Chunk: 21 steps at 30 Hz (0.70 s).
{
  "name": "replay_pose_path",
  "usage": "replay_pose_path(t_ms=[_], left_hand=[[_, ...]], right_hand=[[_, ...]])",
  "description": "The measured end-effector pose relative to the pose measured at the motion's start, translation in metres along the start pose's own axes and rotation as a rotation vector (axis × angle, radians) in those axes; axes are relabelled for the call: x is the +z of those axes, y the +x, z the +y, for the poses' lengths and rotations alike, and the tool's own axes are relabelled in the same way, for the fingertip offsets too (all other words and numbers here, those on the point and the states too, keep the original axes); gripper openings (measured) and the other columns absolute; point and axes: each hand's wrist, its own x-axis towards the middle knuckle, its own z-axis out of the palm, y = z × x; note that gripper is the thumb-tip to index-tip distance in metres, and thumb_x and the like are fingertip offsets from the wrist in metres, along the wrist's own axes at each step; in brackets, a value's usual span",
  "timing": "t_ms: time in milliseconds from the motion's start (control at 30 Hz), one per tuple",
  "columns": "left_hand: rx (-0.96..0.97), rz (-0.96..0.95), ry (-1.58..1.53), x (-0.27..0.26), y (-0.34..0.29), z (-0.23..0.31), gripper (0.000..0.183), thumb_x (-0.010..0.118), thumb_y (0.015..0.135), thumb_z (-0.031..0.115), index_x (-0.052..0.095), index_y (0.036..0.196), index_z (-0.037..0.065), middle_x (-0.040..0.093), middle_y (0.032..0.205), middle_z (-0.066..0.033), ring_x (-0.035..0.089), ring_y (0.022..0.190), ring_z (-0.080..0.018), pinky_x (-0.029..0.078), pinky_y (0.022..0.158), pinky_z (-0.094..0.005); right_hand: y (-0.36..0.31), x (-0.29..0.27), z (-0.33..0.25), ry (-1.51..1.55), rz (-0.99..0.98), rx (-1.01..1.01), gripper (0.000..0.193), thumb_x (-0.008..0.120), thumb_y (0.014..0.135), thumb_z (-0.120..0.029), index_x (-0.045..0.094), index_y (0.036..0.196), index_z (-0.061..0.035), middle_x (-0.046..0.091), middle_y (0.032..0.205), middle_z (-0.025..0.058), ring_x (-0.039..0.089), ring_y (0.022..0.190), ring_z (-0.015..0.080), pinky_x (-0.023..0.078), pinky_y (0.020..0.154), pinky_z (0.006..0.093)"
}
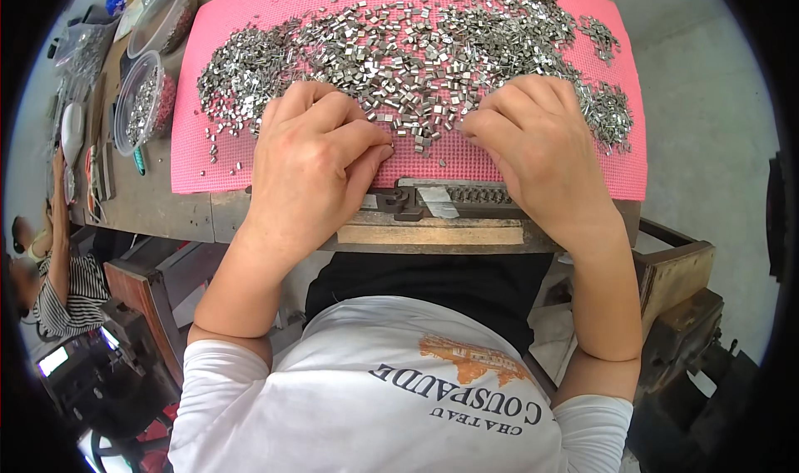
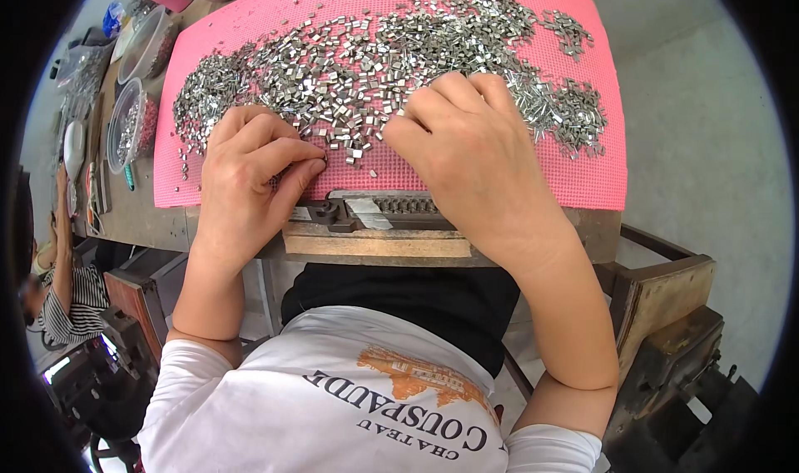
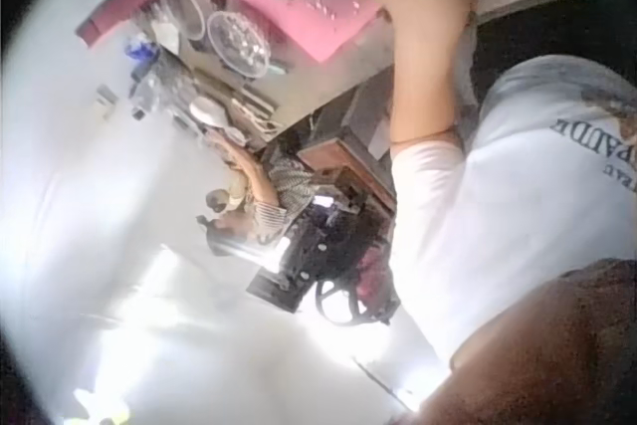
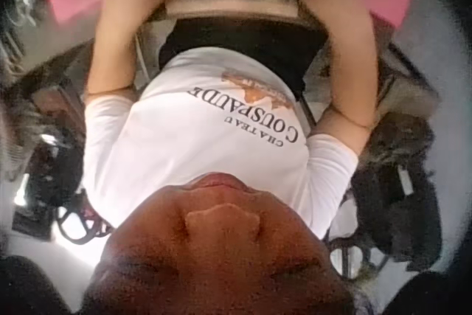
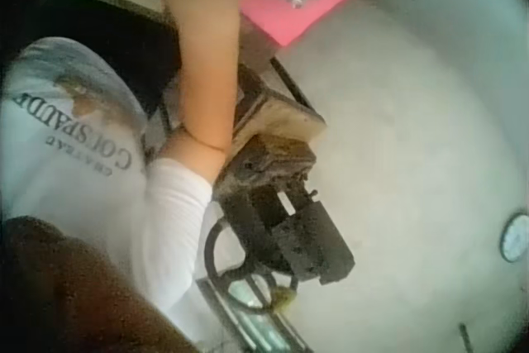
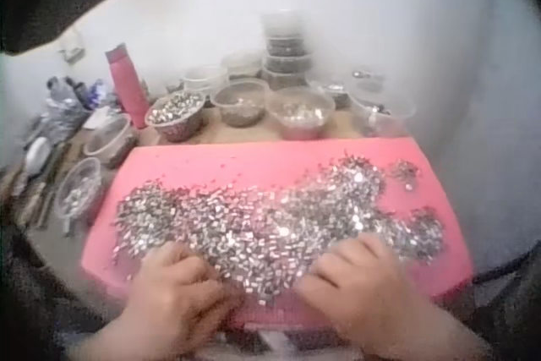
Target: The person operates a manual press machine on a metal fixture, inserts small metal pieces into the fixture's slots by hand at a table, and presses the loaded fixture in the press machine.
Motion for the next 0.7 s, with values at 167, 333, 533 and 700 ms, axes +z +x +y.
replay_pose_path(t_ms=[167,333,533,700], left_hand=[[-0.005,0.027,0.007,0.002,-0.001,0.0,0.014,0.084,0.074,0.007,0.078,0.087,0.008,0.068,0.086,-0.0033,0.062,0.093,-0.0259,0.05,0.084,-0.0387],[-0.085,0.047,-0.039,0.005,-0.001,0.001,0.014,0.086,0.071,0.006,0.079,0.083,0.008,0.069,0.082,-0.0025,0.063,0.089,-0.0243,0.05,0.082,-0.0378],[-0.103,0.071,0.002,0.008,-0.004,0.0,0.01,0.085,0.072,0.012,0.079,0.08,0.013,0.07,0.082,0.0021,0.063,0.091,-0.0225,0.046,0.083,-0.0403],[-0.096,0.062,-0.013,0.007,-0.003,0.0,0.011,0.085,0.071,0.011,0.079,0.08,0.014,0.07,0.081,0.0025,0.064,0.091,-0.0219,0.046,0.083,-0.0391]], right_hand=[[0.008,0.007,0.001,0.0,0.014,-0.055,0.008,0.07,0.083,-0.007,0.07,0.091,-0.0089,0.062,0.09,0.0033,0.061,0.092,0.0251,0.046,0.087,0.0396],[0.013,0.004,0.006,-0.046,-0.03,-0.106,0.009,0.068,0.082,-0.008,0.07,0.091,-0.0097,0.061,0.089,0.0029,0.06,0.091,0.0236,0.046,0.086,0.0385],[0.018,0.003,0.012,-0.106,-0.027,-0.257,0.009,0.065,0.081,-0.011,0.068,0.089,-0.0087,0.06,0.092,0.0031,0.06,0.092,0.0218,0.047,0.088,0.0381],[0.019,0.005,0.013,-0.091,-0.091,-0.226,0.009,0.062,0.084,-0.012,0.065,0.092,-0.0084,0.058,0.094,0.0041,0.06,0.098,0.0218,0.045,0.092,0.0379]])
